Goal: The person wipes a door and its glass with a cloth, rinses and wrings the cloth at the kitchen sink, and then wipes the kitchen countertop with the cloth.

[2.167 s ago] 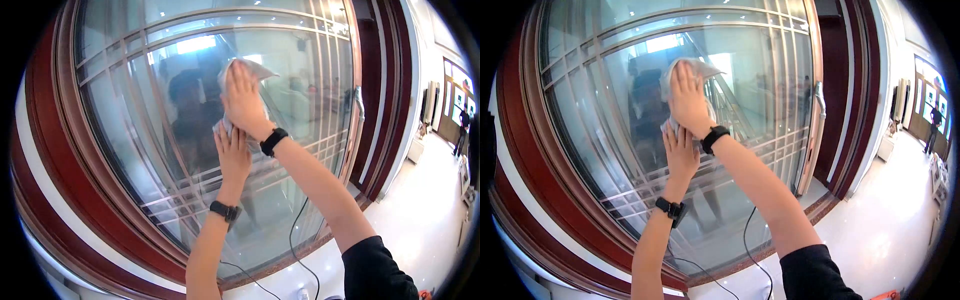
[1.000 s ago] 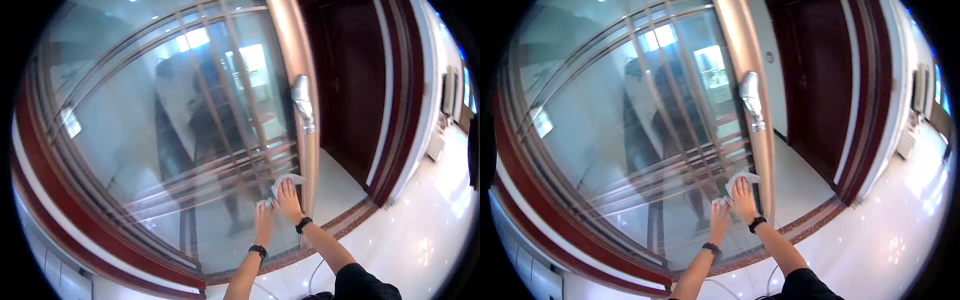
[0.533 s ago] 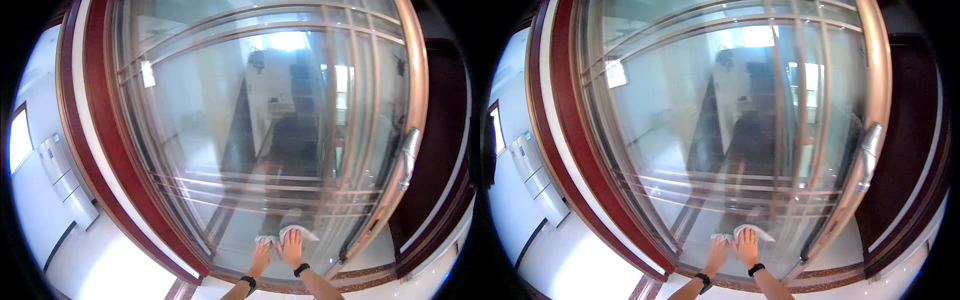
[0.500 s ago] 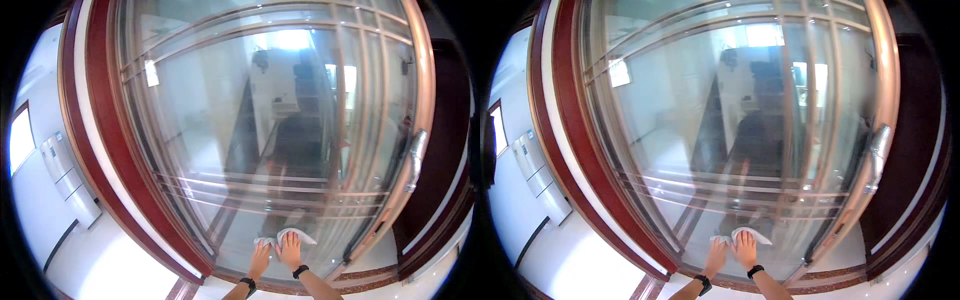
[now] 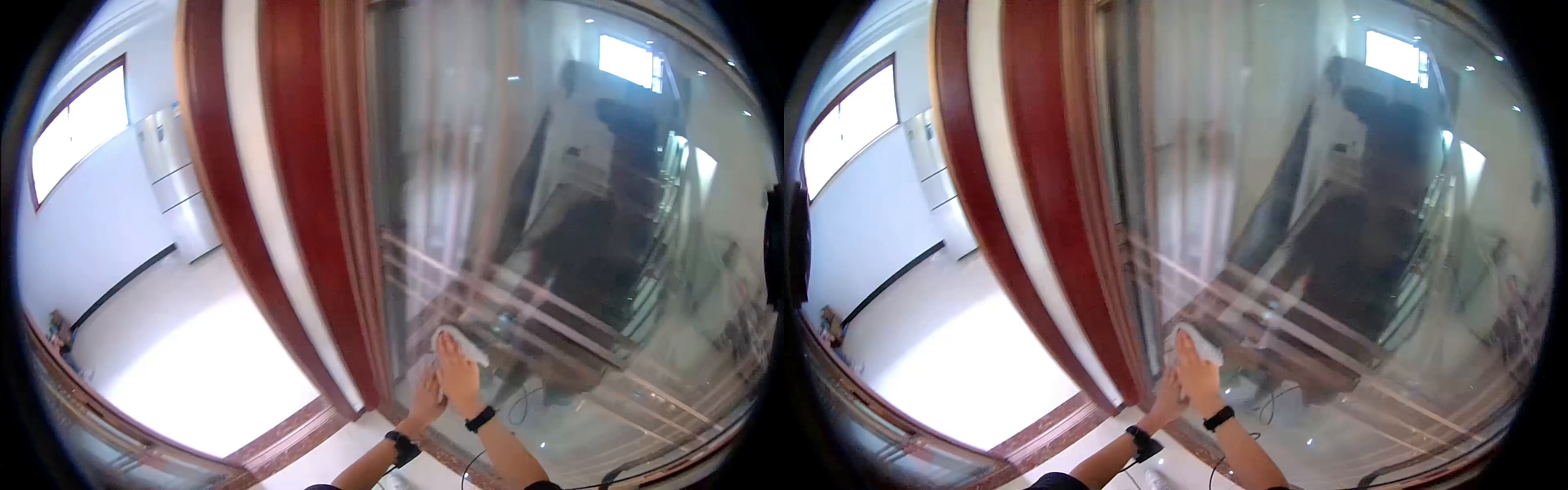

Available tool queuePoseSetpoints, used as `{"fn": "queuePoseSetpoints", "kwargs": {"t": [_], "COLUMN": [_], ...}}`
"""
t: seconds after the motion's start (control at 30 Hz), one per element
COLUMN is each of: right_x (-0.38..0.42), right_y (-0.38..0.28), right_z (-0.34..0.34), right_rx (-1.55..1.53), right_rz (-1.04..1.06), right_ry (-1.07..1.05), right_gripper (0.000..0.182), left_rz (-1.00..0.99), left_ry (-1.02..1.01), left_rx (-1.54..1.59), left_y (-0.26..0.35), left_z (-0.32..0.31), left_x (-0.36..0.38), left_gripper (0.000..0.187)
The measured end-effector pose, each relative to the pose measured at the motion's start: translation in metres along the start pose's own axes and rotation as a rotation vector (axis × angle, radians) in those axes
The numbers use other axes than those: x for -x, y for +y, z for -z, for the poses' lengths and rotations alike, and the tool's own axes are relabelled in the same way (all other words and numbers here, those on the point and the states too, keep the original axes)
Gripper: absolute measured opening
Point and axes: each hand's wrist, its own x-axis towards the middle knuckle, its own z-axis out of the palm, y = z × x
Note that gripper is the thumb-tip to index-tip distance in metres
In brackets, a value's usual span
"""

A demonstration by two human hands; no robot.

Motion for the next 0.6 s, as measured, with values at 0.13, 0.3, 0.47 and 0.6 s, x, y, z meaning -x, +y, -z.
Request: {"fn": "queuePoseSetpoints", "kwargs": {"t": [0.13,0.3,0.47,0.6], "right_x": [-0.020,-0.052,-0.102,-0.139], "right_y": [-0.029,-0.049,-0.117,-0.197], "right_z": [-0.011,0.012,0.009,0.052], "right_rx": [0.047,-0.026,-0.491,-0.974], "right_rz": [0.019,0.092,0.370,0.401], "right_ry": [0.124,0.040,0.084,0.262], "right_gripper": [0.064,0.060,0.065,0.063], "left_rz": [0.110,0.169,0.307,0.479], "left_ry": [0.006,-0.060,0.117,0.318], "left_rx": [0.300,0.321,0.442,0.603], "left_y": [-0.006,-0.052,-0.070,-0.109], "left_z": [0.053,0.079,0.124,0.194], "left_x": [-0.001,0.017,0.015,0.026], "left_gripper": [0.065,0.069,0.075,0.058]}}
